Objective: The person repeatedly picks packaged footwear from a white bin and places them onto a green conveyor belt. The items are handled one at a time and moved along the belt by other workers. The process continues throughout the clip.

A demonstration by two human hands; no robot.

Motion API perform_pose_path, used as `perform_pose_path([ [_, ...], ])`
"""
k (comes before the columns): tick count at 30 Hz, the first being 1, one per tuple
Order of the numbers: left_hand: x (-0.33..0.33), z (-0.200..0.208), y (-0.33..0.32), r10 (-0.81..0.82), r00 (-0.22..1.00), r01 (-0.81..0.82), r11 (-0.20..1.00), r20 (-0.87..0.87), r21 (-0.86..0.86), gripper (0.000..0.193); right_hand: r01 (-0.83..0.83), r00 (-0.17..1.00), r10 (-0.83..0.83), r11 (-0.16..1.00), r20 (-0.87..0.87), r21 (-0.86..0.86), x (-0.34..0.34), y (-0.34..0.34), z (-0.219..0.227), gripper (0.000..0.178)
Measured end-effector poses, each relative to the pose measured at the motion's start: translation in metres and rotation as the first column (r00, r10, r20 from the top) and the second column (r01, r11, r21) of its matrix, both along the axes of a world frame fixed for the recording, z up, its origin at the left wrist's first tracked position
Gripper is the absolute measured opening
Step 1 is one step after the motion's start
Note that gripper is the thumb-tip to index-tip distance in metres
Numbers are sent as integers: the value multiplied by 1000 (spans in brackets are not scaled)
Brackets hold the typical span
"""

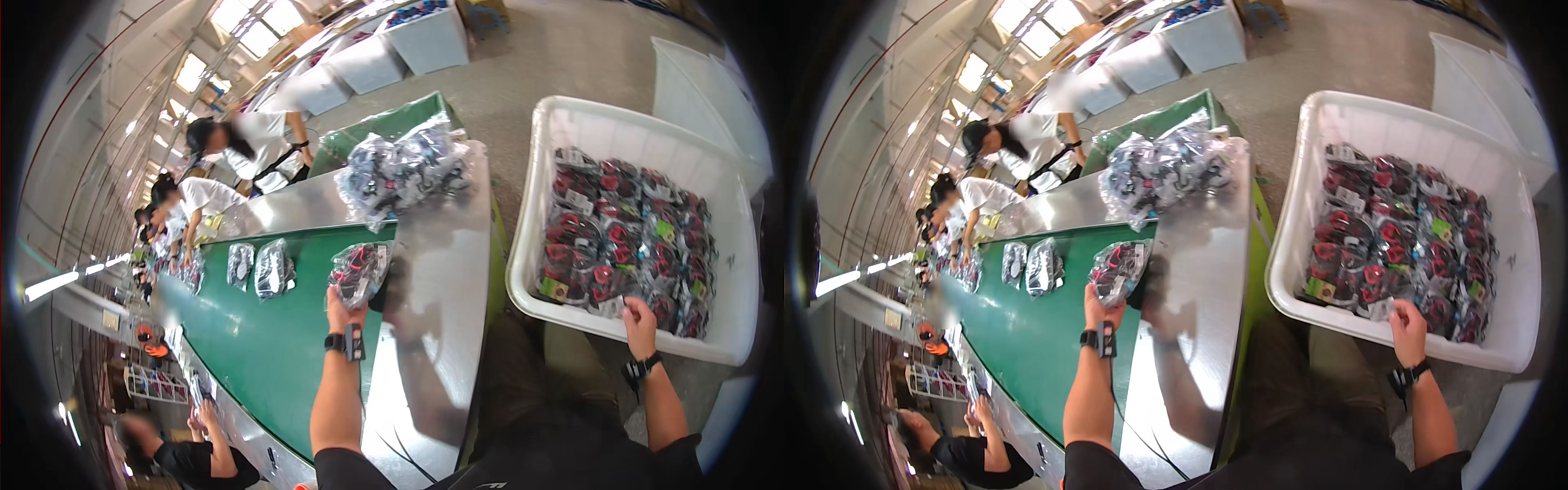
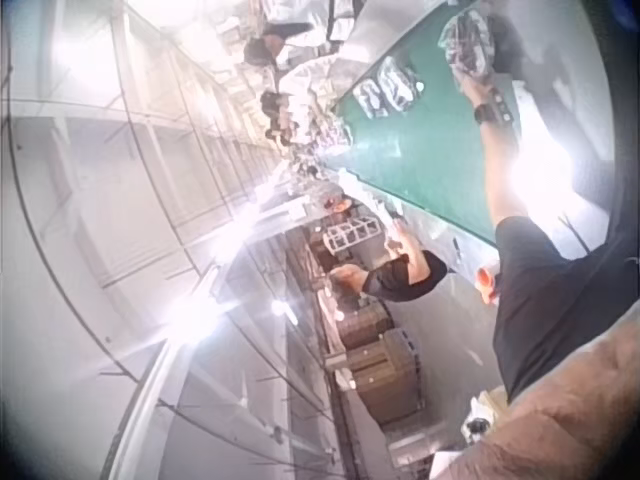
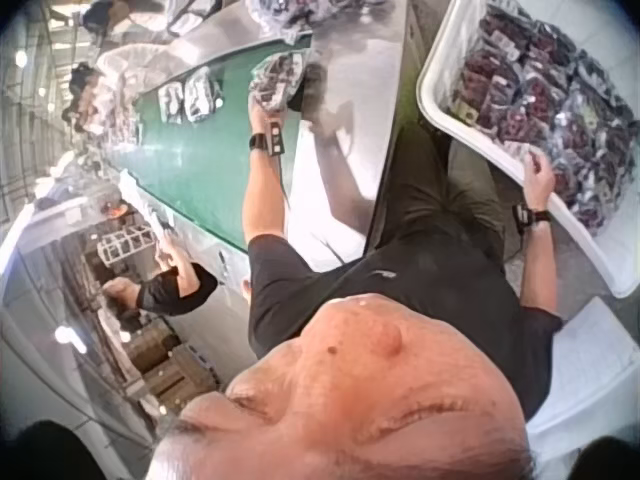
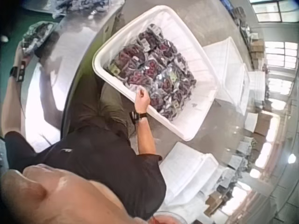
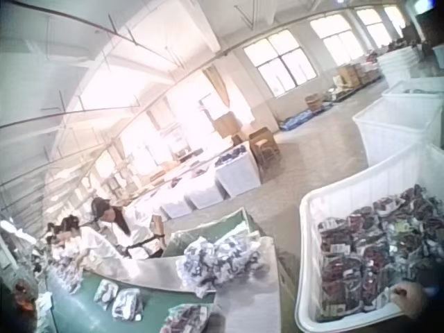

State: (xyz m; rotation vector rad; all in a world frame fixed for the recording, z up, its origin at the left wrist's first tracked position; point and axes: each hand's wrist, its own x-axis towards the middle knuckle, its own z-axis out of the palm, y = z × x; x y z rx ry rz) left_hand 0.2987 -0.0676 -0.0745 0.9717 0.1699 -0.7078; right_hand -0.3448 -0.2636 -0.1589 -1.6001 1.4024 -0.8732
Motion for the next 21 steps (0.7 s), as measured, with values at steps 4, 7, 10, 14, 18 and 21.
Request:
perform_pose_path([
  [4,-90,59,33,-551,834,551,835,35,8,44,-170,966,171,985,193,-22,29,1,33,26],
  [7,-161,82,33,-565,819,572,794,-95,205,41,-471,783,281,850,555,235,72,16,53,30],
  [10,-228,78,31,-632,773,598,755,56,267,31,-773,572,264,491,777,402,103,50,73,79],
  [14,-285,55,27,-757,609,662,649,236,374,60,-721,645,245,509,724,470,121,81,84,104],
  [18,-301,54,32,-841,499,772,541,209,335,66,-661,702,191,533,686,528,88,68,82,104],
  [21,-310,54,29,-888,432,810,459,157,364,49,-697,664,196,512,722,502,56,54,83,109],
])
